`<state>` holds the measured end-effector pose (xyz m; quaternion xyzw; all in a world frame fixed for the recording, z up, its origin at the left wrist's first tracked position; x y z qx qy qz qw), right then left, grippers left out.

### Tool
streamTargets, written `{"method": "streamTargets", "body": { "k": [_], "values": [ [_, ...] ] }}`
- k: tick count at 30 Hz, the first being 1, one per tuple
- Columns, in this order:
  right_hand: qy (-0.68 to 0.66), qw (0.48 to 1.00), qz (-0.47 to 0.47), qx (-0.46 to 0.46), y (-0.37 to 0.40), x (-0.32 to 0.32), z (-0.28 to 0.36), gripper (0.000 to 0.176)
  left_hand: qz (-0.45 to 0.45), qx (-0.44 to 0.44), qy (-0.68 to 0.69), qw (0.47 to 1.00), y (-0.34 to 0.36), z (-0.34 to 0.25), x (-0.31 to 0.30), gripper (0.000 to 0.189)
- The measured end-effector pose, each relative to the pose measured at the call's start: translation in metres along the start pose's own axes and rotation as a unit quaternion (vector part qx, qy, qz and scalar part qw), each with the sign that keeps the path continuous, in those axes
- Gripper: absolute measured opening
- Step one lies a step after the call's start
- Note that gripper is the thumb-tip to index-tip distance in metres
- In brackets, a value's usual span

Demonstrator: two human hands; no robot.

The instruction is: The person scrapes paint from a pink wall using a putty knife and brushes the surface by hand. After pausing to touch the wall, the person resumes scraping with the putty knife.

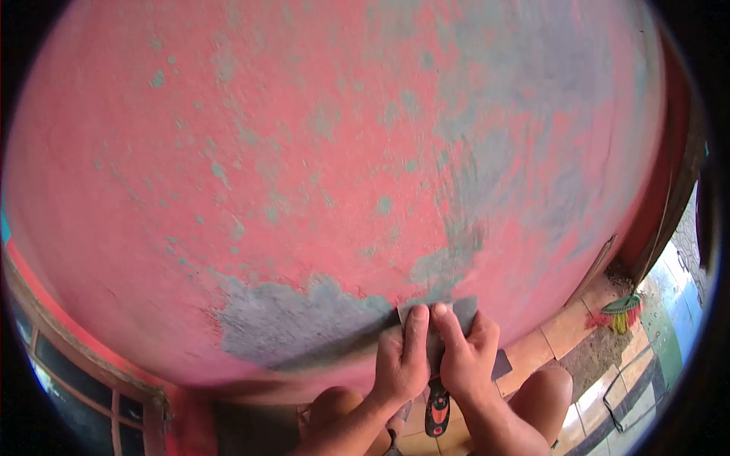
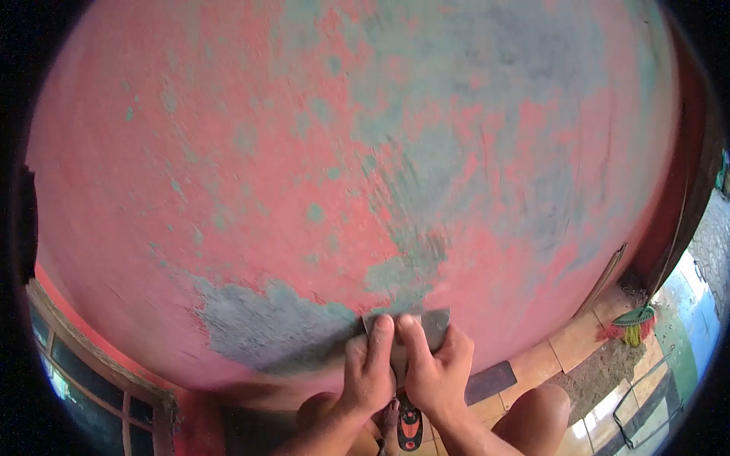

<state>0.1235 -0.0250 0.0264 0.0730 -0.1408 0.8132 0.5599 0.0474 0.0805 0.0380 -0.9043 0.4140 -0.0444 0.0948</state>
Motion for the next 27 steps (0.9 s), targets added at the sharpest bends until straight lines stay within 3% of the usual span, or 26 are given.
{"method": "streamTargets", "body": {
  "k": [2, 6, 9, 11, 16, 22, 27],
  "values": [
    [-0.026, 1.0, -0.003, 0.001, 0.002, -0.002, -0.012, 0.022, -0.02, 0.041, -0.025, 0.999, 0.005, 0.004, 0.0, 0.042],
    [-0.023, 1.0, 0.01, 0.015, 0.0, -0.001, -0.006, 0.023, 0.008, -0.046, -0.001, 0.999, 0.001, 0.023, -0.002, 0.042],
    [0.041, 0.999, 0.002, -0.002, 0.0, -0.004, 0.001, 0.023, 0.004, -0.016, 0.006, 1.0, 0.001, 0.014, 0.0, 0.042],
    [0.004, 1.0, -0.005, -0.003, 0.002, -0.003, -0.009, 0.024, -0.013, 0.024, -0.023, 0.999, 0.004, 0.007, 0.001, 0.042],
    [-0.003, 1.0, 0.015, 0.018, -0.003, -0.001, 0.004, 0.025, 0.0, -0.054, -0.01, 0.999, 0.004, 0.02, -0.002, 0.043],
    [-0.013, 1.0, -0.006, -0.001, 0.001, -0.003, -0.006, 0.025, 0.006, -0.02, 0.007, 1.0, 0.0, 0.014, 0.003, 0.043],
    [-0.011, 1.0, -0.006, -0.014, 0.002, -0.003, -0.002, 0.024, 0.003, -0.045, 0.007, 0.999, 0.005, 0.016, 0.0, 0.043]
  ]
}}
Point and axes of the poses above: each hand's wrist, its own y-axis away from the middle knuckle, its own x-axis out of the palm, z = x × y, the point moved 10 cm from there along -y, towards the middle knuckle, and after that the axes turned 4 degrees about -x, right-handed, at the moved point
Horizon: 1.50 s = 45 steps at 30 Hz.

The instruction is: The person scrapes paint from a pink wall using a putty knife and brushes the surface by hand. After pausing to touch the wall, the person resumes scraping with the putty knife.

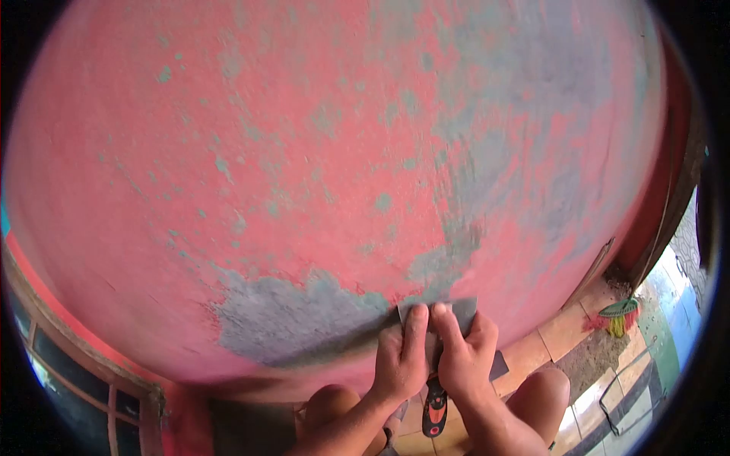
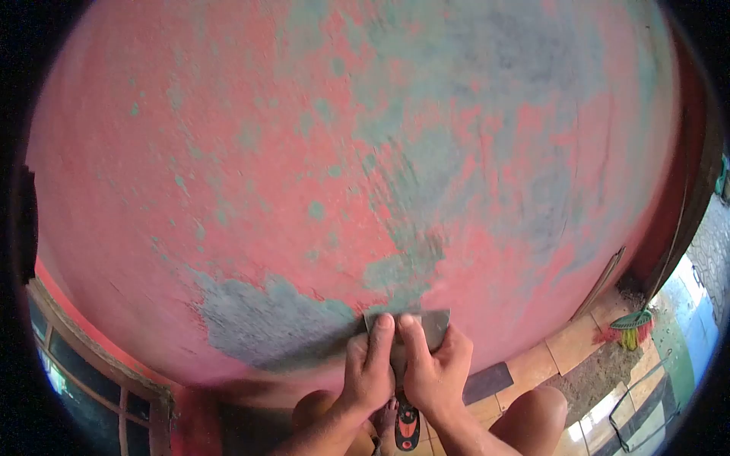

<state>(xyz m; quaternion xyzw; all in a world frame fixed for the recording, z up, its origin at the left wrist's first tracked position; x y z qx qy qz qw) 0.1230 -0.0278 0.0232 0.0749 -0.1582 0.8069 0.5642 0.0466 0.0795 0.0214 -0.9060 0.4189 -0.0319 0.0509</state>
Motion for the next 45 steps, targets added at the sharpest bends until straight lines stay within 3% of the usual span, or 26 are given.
{"method": "streamTargets", "body": {
  "k": [4, 9, 10, 12, 13, 14, 17, 19, 21, 23, 25, 26, 30, 33, 36, 39, 42, 45],
  "values": [
    [0.002, 1.0, -0.002, 0.0, -0.003, -0.004, -0.009, 0.023, -0.008, 0.06, 0.0, 0.998, -0.006, -0.006, 0.007, 0.044],
    [-0.047, 0.998, -0.028, 0.009, -0.004, -0.015, -0.004, 0.021, 0.054, 0.003, 0.052, 0.997, -0.01, 0.01, 0.022, 0.042],
    [-0.041, 0.999, -0.032, 0.013, -0.004, -0.021, -0.007, 0.02, 0.055, 0.061, 0.028, 0.996, -0.013, 0.006, 0.025, 0.04],
    [-0.028, 0.999, -0.029, 0.017, -0.007, -0.025, -0.004, 0.021, 0.063, 0.061, 0.045, 0.995, -0.014, 0.005, 0.033, 0.04],
    [-0.02, 0.999, -0.029, 0.021, -0.008, -0.029, -0.003, 0.021, 0.067, 0.06, 0.054, 0.994, -0.014, 0.004, 0.036, 0.041],
    [-0.015, 0.999, -0.028, 0.014, -0.01, -0.033, 0.002, 0.022, 0.111, -0.011, 0.027, 0.993, -0.012, 0.013, 0.039, 0.043],
    [-0.032, 0.999, -0.038, -0.013, -0.028, -0.048, 0.043, 0.023, 0.185, 0.125, -0.115, 0.968, 0.001, -0.035, 0.049, 0.043],
    [-0.091, 0.991, -0.091, -0.039, -0.042, -0.072, 0.065, 0.02, 0.164, 0.338, -0.208, 0.903, 0.018, -0.087, 0.043, 0.033],
    [-0.117, 0.985, -0.11, -0.071, -0.048, -0.09, 0.081, 0.02, 0.119, 0.543, -0.262, 0.789, 0.041, -0.122, 0.038, 0.029],
    [-0.082, 0.983, -0.129, -0.104, -0.051, -0.106, 0.075, 0.02, 0.022, 0.552, -0.385, 0.739, 0.04, -0.124, 0.028, 0.018],
    [-0.062, 0.982, -0.144, -0.104, -0.051, -0.115, 0.058, 0.02, -0.087, 0.54, -0.508, 0.665, 0.031, -0.13, 0.028, 0.022],
    [-0.06, 0.983, -0.153, -0.087, -0.048, -0.119, 0.045, 0.02, -0.081, 0.542, -0.595, 0.588, 0.026, -0.1, 0.037, 0.037],
    [-0.066, 0.983, -0.162, -0.053, -0.043, -0.133, 0.018, 0.021, 0.037, 0.508, -0.671, 0.54, 0.026, -0.017, 0.064, 0.042],
    [-0.09, 0.98, -0.165, -0.066, -0.043, -0.133, 0.021, 0.022, 0.27, 0.405, -0.617, 0.618, 0.03, 0.035, 0.072, 0.047],
    [-0.099, 0.981, -0.158, -0.054, -0.042, -0.133, 0.021, 0.022, 0.402, 0.334, -0.559, 0.644, 0.04, 0.071, 0.076, 0.04],
    [-0.075, 0.983, -0.161, -0.042, -0.041, -0.131, 0.021, 0.022, 0.46, 0.283, -0.537, 0.648, 0.047, 0.1, 0.077, 0.041],
    [-0.06, 0.986, -0.146, -0.051, -0.036, -0.128, 0.021, 0.023, 0.423, 0.317, -0.498, 0.687, 0.047, 0.077, 0.084, 0.04],
    [-0.056, 0.988, -0.135, -0.054, -0.033, -0.122, 0.026, 0.023, 0.404, 0.192, -0.486, 0.751, 0.03, 0.069, 0.078, 0.032]
  ]
}}
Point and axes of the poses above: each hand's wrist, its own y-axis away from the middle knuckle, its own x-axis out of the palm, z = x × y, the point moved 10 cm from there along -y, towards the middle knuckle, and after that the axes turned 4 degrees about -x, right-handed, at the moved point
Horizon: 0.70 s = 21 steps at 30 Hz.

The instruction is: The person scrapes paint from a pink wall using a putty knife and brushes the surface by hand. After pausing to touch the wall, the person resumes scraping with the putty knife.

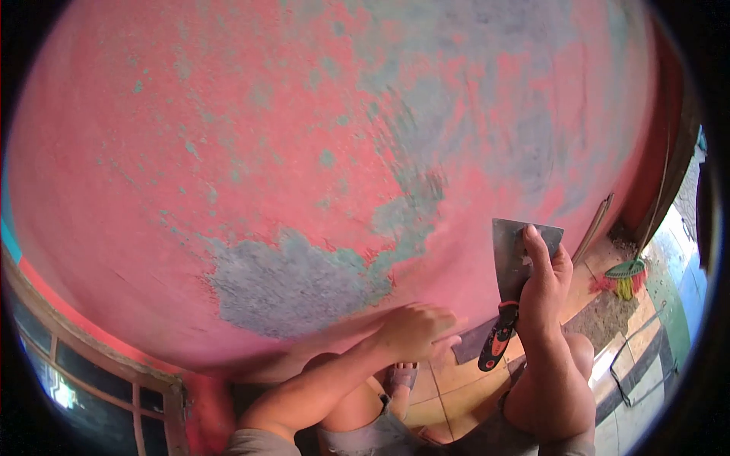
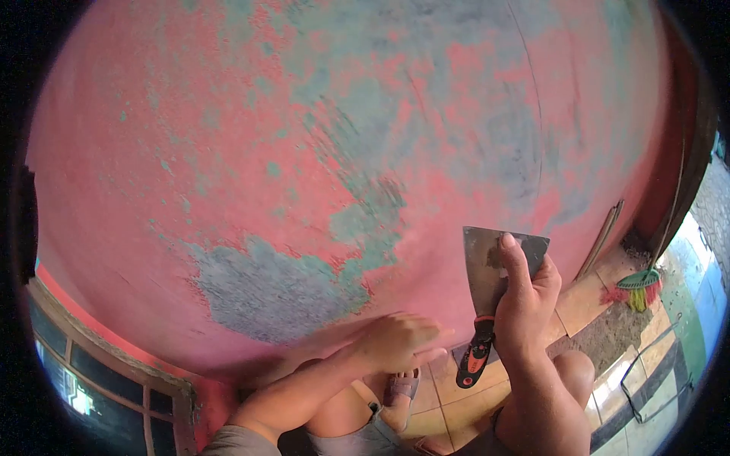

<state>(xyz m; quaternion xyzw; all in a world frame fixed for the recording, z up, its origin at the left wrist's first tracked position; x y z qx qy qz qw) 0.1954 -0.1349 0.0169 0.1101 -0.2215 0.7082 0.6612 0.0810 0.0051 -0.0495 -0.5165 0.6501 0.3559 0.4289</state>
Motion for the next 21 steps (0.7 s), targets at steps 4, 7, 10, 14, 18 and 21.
{"method": "streamTargets", "body": {
  "k": [4, 7, 10, 14, 18, 21],
  "values": [
    [0.032, 0.999, 0.025, 0.025, 0.008, 0.009, 0.001, 0.022, -0.086, -0.028, 0.132, 0.987, 0.006, 0.011, -0.031, 0.031],
    [0.036, 0.995, 0.083, 0.047, 0.019, 0.026, -0.013, 0.022, -0.099, -0.024, 0.25, 0.963, 0.01, 0.014, -0.039, 0.035],
    [0.029, 0.982, 0.158, 0.095, 0.038, 0.053, -0.026, 0.027, -0.13, 0.043, 0.395, 0.909, 0.017, 0.017, -0.044, 0.043],
    [0.012, 0.968, 0.207, 0.142, 0.051, 0.074, -0.046, 0.03, -0.218, 0.038, 0.511, 0.831, 0.021, 0.016, -0.057, 0.052],
    [0.03, 0.966, 0.213, 0.142, 0.05, 0.083, -0.057, 0.032, -0.253, -0.072, 0.552, 0.791, 0.023, 0.029, -0.055, 0.047],
    [0.067, 0.971, 0.207, 0.098, 0.046, 0.086, -0.057, 0.033, -0.275, -0.109, 0.498, 0.816, 0.02, 0.04, -0.054, 0.045]
  ]
}}
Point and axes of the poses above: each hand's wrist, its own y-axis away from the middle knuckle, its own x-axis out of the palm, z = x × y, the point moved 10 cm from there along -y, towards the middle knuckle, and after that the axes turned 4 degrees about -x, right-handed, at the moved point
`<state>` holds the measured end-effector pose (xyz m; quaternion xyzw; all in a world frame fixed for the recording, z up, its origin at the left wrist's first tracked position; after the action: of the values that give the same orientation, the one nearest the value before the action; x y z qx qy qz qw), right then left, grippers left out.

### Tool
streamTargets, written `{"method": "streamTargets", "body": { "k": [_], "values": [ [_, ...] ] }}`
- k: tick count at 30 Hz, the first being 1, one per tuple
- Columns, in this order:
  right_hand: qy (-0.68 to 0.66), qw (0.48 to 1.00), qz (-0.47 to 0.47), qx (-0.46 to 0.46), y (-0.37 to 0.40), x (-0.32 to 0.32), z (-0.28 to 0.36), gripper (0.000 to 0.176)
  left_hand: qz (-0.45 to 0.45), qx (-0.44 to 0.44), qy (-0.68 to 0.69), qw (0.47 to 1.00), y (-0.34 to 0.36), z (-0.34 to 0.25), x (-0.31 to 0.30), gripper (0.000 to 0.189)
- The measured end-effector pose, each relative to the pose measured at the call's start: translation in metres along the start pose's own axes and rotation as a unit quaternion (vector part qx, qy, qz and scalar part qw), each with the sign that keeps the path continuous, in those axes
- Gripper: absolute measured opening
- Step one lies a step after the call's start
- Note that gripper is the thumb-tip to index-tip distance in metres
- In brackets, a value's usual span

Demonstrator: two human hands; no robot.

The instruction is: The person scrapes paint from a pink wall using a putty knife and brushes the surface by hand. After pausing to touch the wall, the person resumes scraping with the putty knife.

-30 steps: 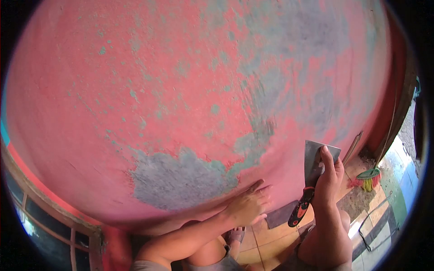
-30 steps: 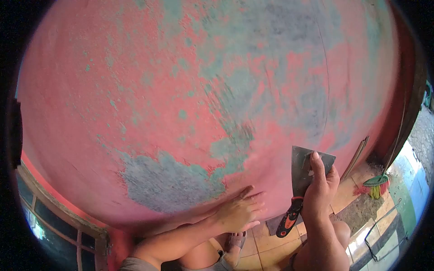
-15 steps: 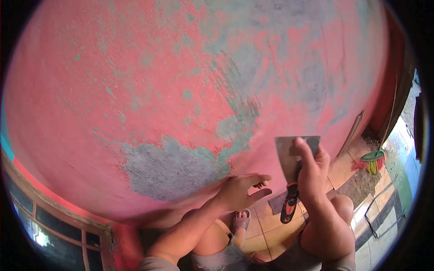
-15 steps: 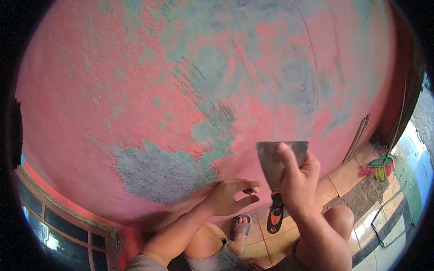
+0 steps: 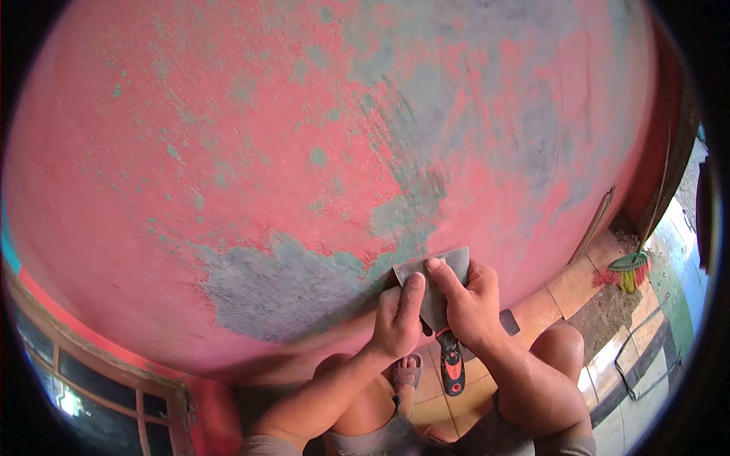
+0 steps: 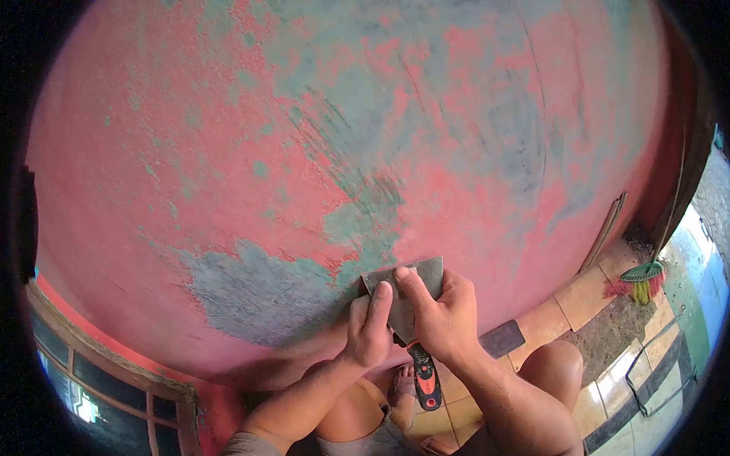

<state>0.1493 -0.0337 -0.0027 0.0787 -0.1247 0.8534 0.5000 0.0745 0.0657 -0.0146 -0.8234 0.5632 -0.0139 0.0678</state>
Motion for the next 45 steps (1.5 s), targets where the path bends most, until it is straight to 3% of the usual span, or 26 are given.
{"method": "streamTargets", "body": {
  "k": [7, 9, 17, 24, 26, 28, 31, 34, 37, 40, 45],
  "values": [
    [0.01, 0.999, -0.026, -0.033, -0.008, 0.002, 0.014, 0.033, -0.051, 0.041, -0.076, 0.995, -0.008, -0.035, -0.001, 0.043],
    [0.018, 0.999, -0.025, -0.013, -0.005, 0.0, 0.007, 0.032, -0.091, 0.09, -0.107, 0.986, -0.004, -0.034, 0.0, 0.042],
    [0.032, 0.997, -0.012, 0.062, -0.002, -0.003, 0.001, 0.029, -0.061, 0.016, -0.029, 0.998, -0.001, -0.024, 0.0, 0.037],
    [0.037, 0.999, -0.03, -0.026, -0.003, -0.003, 0.02, 0.028, -0.105, 0.032, 0.028, 0.994, -0.005, -0.021, 0.005, 0.043],
    [0.059, 0.996, -0.024, -0.055, -0.005, -0.006, 0.026, 0.028, -0.141, 0.053, -0.025, 0.988, -0.004, -0.017, 0.004, 0.046],
    [0.055, 0.993, -0.03, -0.097, -0.007, -0.004, 0.035, 0.028, -0.113, 0.006, 0.033, 0.993, -0.01, -0.02, 0.007, 0.05],
    [0.05, 0.986, -0.034, -0.156, -0.012, 0.001, 0.057, 0.029, -0.135, 0.045, 0.1, 0.985, -0.018, -0.038, 0.007, 0.05],
    [0.074, 0.989, -0.001, -0.124, -0.017, 0.003, 0.065, 0.03, -0.134, 0.021, 0.118, 0.984, -0.018, -0.042, 0.009, 0.049],
    [0.08, 0.992, 0.022, -0.093, -0.022, 0.004, 0.06, 0.031, -0.113, -0.069, 0.162, 0.978, -0.016, -0.034, 0.015, 0.047],
    [0.089, 0.994, 0.026, -0.052, -0.02, 0.003, 0.063, 0.034, -0.125, -0.079, 0.196, 0.969, -0.017, -0.026, 0.015, 0.045],
    [0.09, 0.994, -0.005, -0.065, -0.012, -0.003, 0.048, 0.032, -0.149, -0.009, 0.137, 0.979, -0.009, -0.028, 0.016, 0.043]
  ]
}}
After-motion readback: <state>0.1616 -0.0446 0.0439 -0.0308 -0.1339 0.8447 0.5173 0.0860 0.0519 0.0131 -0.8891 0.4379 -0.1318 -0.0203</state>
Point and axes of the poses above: each hand's wrist, its own y-axis away from the middle knuckle, its own x-axis out of the palm, z = x × y, the point moved 10 cm from there along -y, towards the middle knuckle, and after that the axes turned 4 degrees about -x, right-handed, at the moved point
